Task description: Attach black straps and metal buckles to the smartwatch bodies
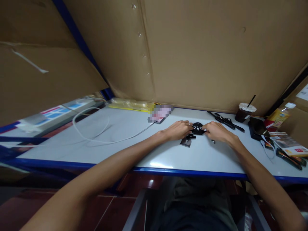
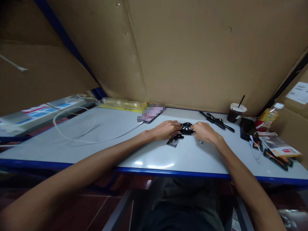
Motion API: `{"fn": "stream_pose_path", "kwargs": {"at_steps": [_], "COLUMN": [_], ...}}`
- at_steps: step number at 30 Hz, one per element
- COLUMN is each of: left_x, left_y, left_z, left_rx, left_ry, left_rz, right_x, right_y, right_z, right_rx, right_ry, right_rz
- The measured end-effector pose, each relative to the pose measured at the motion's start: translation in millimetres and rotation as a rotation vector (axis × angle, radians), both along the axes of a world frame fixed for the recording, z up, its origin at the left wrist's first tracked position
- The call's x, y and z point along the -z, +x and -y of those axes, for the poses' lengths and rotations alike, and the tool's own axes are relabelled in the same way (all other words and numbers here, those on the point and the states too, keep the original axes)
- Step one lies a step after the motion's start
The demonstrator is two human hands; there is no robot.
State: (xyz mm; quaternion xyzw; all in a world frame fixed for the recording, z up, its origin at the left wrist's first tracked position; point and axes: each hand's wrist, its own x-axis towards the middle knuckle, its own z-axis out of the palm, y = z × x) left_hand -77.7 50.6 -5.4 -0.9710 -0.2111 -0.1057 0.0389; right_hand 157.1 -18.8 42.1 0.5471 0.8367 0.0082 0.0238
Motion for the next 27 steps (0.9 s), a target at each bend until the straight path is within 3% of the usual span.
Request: {"fn": "stream_pose_path", "kwargs": {"at_steps": [8,14,27], "left_x": [1.6,1.1,-1.8], "left_y": [3,10,13], "left_z": [1,5,7], "left_rx": [-0.01,-0.022,-0.04], "left_ry": [-0.001,0.023,-0.003], "left_rz": [0.031,0.009,0.025], "right_x": [6.6,14.1,15.7], "right_y": [-10,-29,-36], "right_z": [-6,-7,-8], "right_rx": [0.162,0.192,0.204], "right_ry": [0.158,0.14,0.083], "right_rz": [-0.043,0.048,0.081]}}
